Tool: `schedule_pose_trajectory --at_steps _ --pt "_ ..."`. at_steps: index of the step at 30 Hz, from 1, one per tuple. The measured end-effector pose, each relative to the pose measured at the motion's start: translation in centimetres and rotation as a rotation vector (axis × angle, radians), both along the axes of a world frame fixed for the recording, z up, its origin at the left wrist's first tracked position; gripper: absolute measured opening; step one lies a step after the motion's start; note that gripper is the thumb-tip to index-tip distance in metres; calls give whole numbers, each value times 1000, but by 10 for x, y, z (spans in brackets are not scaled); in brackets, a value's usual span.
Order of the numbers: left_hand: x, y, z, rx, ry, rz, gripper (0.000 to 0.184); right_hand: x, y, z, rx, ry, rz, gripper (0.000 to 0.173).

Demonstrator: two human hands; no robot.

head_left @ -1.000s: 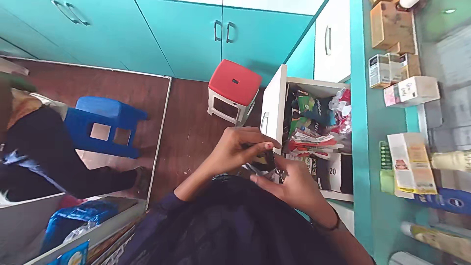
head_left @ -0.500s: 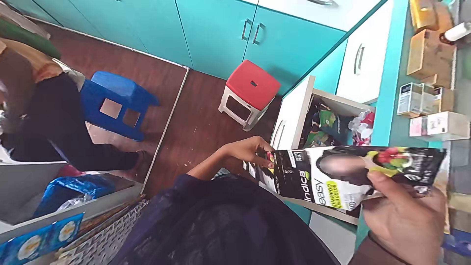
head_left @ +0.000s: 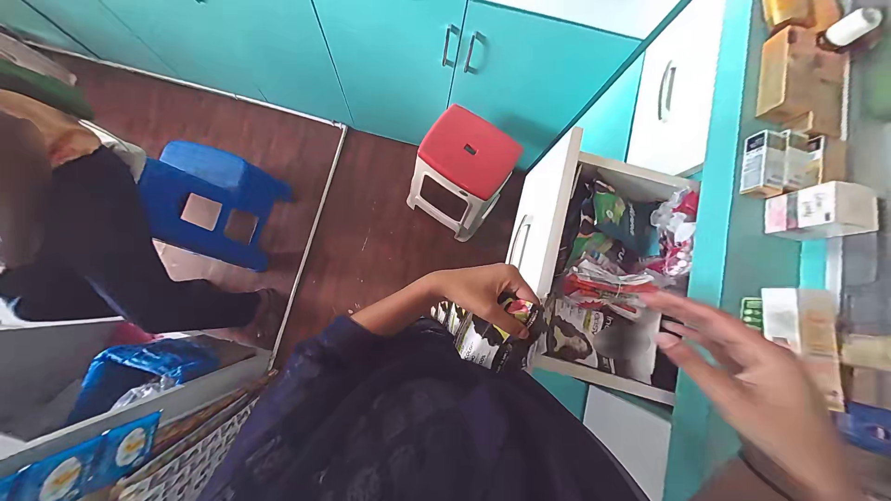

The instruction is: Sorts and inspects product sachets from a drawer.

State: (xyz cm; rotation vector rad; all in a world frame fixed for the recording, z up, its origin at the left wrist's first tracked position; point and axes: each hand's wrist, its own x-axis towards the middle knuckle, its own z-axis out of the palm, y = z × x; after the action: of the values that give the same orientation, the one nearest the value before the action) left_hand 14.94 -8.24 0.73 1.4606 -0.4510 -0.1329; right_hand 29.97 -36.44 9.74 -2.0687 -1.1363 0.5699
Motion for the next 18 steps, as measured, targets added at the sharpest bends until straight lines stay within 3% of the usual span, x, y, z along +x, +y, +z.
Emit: schedule_pose_trajectory --at_steps 4,7,12,18 --pt "1 -3 11 -2 -50 -78 9 -25 47 -38 -27 -6 296 49" --pt "-4 -3 10 -3 -53 -64 14 -32 66 -49 18 -11 411 33" --pt "-15 0 7 -40 -62 35 23 -37 66 -40 130 -54 438 37" --pt "-25 -6 8 -65 -127 -25 21 -67 62 -30 178 -59 361 36"
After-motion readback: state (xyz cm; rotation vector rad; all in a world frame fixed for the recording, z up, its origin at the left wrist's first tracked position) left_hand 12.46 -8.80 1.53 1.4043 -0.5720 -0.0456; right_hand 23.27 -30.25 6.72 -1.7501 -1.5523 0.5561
